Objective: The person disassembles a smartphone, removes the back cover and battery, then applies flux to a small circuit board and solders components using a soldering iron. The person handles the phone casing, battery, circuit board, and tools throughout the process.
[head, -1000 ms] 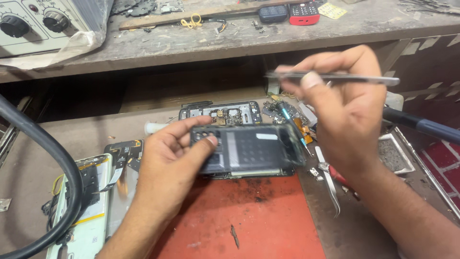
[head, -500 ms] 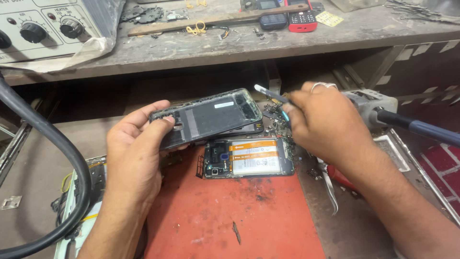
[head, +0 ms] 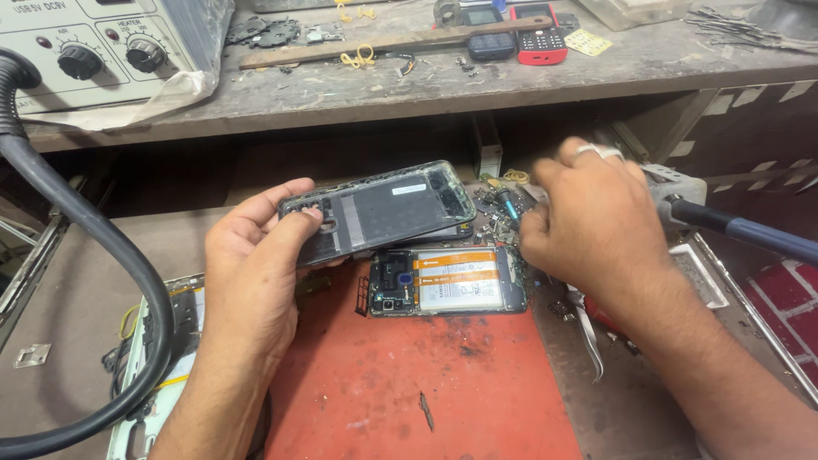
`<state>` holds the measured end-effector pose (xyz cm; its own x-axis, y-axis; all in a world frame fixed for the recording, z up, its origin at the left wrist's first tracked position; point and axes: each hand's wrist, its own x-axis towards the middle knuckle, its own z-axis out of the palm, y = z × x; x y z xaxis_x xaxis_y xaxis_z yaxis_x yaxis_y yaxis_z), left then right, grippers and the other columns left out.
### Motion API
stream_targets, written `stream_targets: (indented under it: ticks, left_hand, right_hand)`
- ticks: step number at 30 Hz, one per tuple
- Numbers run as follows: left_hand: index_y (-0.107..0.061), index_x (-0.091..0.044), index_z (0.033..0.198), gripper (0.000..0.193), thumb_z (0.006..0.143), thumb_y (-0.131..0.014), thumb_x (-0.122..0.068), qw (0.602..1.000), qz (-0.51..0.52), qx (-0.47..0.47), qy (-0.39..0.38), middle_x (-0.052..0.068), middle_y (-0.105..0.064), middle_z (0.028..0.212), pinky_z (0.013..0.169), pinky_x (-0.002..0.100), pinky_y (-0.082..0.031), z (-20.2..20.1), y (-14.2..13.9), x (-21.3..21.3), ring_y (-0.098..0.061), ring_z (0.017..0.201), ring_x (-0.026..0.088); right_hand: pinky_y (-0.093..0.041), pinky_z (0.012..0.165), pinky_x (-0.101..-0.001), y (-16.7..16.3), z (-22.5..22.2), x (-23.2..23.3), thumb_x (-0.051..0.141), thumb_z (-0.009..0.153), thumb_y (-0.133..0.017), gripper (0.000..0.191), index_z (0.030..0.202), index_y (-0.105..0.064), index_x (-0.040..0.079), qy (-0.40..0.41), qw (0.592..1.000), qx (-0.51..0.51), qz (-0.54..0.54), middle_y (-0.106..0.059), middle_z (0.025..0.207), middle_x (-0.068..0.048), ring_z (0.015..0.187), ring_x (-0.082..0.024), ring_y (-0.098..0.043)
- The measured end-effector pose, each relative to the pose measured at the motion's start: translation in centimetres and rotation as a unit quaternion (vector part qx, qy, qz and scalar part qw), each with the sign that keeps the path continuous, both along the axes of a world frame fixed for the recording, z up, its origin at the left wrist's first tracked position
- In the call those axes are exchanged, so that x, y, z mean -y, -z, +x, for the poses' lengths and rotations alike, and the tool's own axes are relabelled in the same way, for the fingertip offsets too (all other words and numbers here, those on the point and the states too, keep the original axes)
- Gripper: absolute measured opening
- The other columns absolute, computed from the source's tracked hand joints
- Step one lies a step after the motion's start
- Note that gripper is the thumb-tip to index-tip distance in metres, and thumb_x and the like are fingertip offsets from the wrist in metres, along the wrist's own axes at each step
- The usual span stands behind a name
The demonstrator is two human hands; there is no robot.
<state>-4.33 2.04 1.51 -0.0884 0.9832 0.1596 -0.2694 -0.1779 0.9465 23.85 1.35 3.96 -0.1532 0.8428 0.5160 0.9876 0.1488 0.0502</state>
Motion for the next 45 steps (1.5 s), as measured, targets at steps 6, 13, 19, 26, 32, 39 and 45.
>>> stream_targets:
  ticks: [6,13,19,26,32,39,45]
  left_hand:
    - [-0.065,0.007,0.120,0.029,0.092,-0.061,-0.001,1.000,-0.009,0.008,-0.027,0.010,-0.073,0.096,0.065,0.029,-0.061,-0.3,-0.6,-0.2,-0.070,0.077,0.013]
    - [-0.065,0.006,0.120,0.029,0.093,-0.060,-0.003,0.999,-0.016,0.016,-0.030,0.010,-0.074,0.097,0.066,0.029,-0.062,-0.1,-0.9,-0.1,-0.071,0.078,0.012]
    - [-0.065,0.006,0.121,0.029,0.093,-0.060,-0.003,0.999,-0.016,0.007,-0.028,0.011,-0.074,0.097,0.066,0.029,-0.062,0.0,-1.1,0.2,-0.071,0.079,0.012]
    - [-0.064,0.006,0.121,0.029,0.093,-0.060,-0.003,0.999,-0.014,0.010,-0.028,0.012,-0.074,0.098,0.065,0.029,-0.062,-0.1,-1.0,0.1,-0.072,0.079,0.013]
    - [-0.064,0.006,0.121,0.030,0.093,-0.060,-0.004,0.999,-0.008,0.019,-0.041,0.012,-0.074,0.099,0.067,0.030,-0.062,-0.3,-0.8,0.0,-0.072,0.080,0.014]
    - [-0.064,0.005,0.121,0.030,0.093,-0.059,-0.003,0.998,-0.013,0.030,-0.052,0.013,-0.074,0.100,0.069,0.034,-0.064,-0.7,-0.9,-0.3,-0.073,0.080,0.017]
    - [-0.065,0.005,0.120,0.029,0.093,-0.060,-0.004,0.999,-0.022,0.019,-0.043,0.012,-0.074,0.100,0.068,0.032,-0.064,-0.4,-0.9,0.0,-0.073,0.080,0.015]
  right_hand:
    - [-0.055,0.081,-0.0384,0.1,-0.7,0.0,0.020,0.077,-0.071,0.021,0.092,-0.074,0.006,-0.276,0.916,-0.201,-0.210,-0.075,0.091,-0.010,0.089,-0.027,-0.072]
    - [-0.049,0.084,-0.0445,-0.4,-1.3,0.6,0.046,0.058,-0.091,0.066,0.109,-0.071,0.008,-0.293,0.923,-0.133,-0.213,-0.072,0.097,-0.012,0.097,-0.033,-0.066]
    - [-0.043,0.092,-0.0459,-0.3,-1.7,0.7,0.045,0.053,-0.092,0.081,0.122,-0.069,0.010,-0.249,0.937,-0.104,-0.223,-0.070,0.108,-0.012,0.102,-0.033,-0.061]
    - [-0.041,0.091,-0.0450,0.0,-1.6,0.6,0.049,0.053,-0.095,0.072,0.107,-0.069,0.009,-0.272,0.927,-0.129,-0.222,-0.068,0.101,-0.010,0.101,-0.030,-0.061]
    - [-0.055,0.069,-0.0312,0.6,-1.3,0.0,0.018,0.073,-0.084,0.037,0.101,-0.064,0.006,-0.250,0.842,-0.320,-0.355,-0.080,0.084,-0.004,0.079,-0.015,-0.072]
    - [-0.055,0.065,-0.0258,0.7,0.4,-1.0,0.013,0.082,-0.076,0.025,0.104,-0.073,0.002,-0.150,0.768,-0.499,-0.371,-0.081,0.089,-0.008,0.075,-0.011,-0.072]
    - [-0.057,0.067,-0.0273,0.2,2.4,-1.8,0.011,0.087,-0.071,0.029,0.112,-0.069,-0.003,-0.100,0.739,-0.604,-0.280,-0.078,0.092,-0.012,0.075,-0.013,-0.071]
